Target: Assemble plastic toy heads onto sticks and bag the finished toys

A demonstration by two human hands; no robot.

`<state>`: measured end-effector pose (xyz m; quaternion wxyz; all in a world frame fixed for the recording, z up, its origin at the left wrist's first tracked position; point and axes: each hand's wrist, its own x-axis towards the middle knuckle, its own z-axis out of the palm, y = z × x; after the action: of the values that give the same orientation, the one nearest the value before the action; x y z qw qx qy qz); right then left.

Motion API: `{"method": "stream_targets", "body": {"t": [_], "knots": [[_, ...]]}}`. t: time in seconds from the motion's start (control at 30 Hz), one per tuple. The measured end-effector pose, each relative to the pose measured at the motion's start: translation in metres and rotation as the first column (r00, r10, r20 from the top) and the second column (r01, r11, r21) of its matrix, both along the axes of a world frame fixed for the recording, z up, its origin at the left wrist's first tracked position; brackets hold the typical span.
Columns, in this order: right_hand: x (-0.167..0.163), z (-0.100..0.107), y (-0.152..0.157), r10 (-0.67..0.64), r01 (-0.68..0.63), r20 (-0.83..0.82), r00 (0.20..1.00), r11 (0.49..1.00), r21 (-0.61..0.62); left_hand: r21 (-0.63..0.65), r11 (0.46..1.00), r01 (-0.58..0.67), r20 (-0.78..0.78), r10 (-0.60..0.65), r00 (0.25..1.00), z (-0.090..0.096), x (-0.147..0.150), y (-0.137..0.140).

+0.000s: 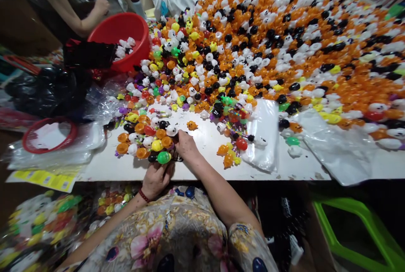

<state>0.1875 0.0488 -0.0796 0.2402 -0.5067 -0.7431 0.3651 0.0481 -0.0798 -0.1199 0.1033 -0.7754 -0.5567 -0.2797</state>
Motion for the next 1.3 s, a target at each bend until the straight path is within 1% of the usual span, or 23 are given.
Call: {"method": "stream_targets", "body": {"t": [0.1, 0.23, 0.33, 0.43, 0.53, 0.6, 0.7, 0.8, 1.0, 1.07, 1.23, 1.3], "knots": [[-0.003, 0.001, 0.001, -0.007, 0.007, 0.030, 1.000, 1.000, -0.005, 0.011, 1.000, -0.005, -0.012, 0.005, 1.000, 0.002, 0.000, 0.001], [-0.005, -0.001, 0.001, -0.025, 0.025, 0.022, 0.999, 1.000, 0.003, 0.037, 0.999, 0.003, -0.015, -0.003, 1.000, 0.007, 0.002, 0.002], [-0.004, -0.003, 0.000, -0.041, 0.041, 0.000, 0.999, 0.999, 0.005, 0.058, 0.998, 0.013, -0.006, -0.012, 1.000, 0.009, 0.003, 0.003], [-0.002, -0.004, 0.001, -0.009, 0.010, -0.047, 0.999, 1.000, 0.005, 0.063, 0.998, 0.021, -0.005, -0.021, 1.000, 0.010, 0.003, 0.004], [0.001, -0.002, 0.003, -0.007, 0.005, -0.091, 0.996, 1.000, -0.028, 0.069, 0.997, 0.019, -0.018, -0.018, 1.000, 0.011, 0.003, 0.004], [0.002, -0.001, 0.003, -0.013, 0.009, -0.091, 0.996, 0.999, -0.044, 0.076, 0.997, 0.019, -0.023, -0.017, 1.000, 0.011, 0.003, 0.004], [0.003, 0.000, 0.003, -0.005, 0.002, -0.091, 0.996, 1.000, -0.029, 0.078, 0.997, 0.018, -0.015, -0.017, 1.000, 0.011, 0.003, 0.004], [0.004, 0.001, 0.002, -0.006, 0.003, -0.129, 0.992, 1.000, -0.023, 0.065, 0.998, 0.014, -0.013, -0.013, 1.000, 0.012, 0.003, 0.004], [0.003, 0.001, 0.001, -0.052, 0.032, -0.192, 0.980, 0.994, -0.102, 0.087, 0.996, 0.032, -0.012, -0.031, 0.999, 0.015, 0.004, 0.005], [0.003, 0.002, 0.001, -0.029, 0.016, -0.155, 0.987, 0.996, -0.082, 0.087, 0.996, 0.035, -0.008, -0.034, 0.999, 0.015, 0.004, 0.005], [0.002, 0.004, -0.002, 0.020, -0.020, 0.000, 1.000, 1.000, -0.019, 0.069, 0.997, 0.030, -0.019, -0.029, 0.999, 0.017, 0.004, 0.005], [0.000, 0.005, -0.003, 0.025, -0.024, 0.061, 0.998, 1.000, -0.015, 0.068, 0.997, 0.046, -0.025, -0.044, 0.999, 0.017, 0.003, 0.005]]}}
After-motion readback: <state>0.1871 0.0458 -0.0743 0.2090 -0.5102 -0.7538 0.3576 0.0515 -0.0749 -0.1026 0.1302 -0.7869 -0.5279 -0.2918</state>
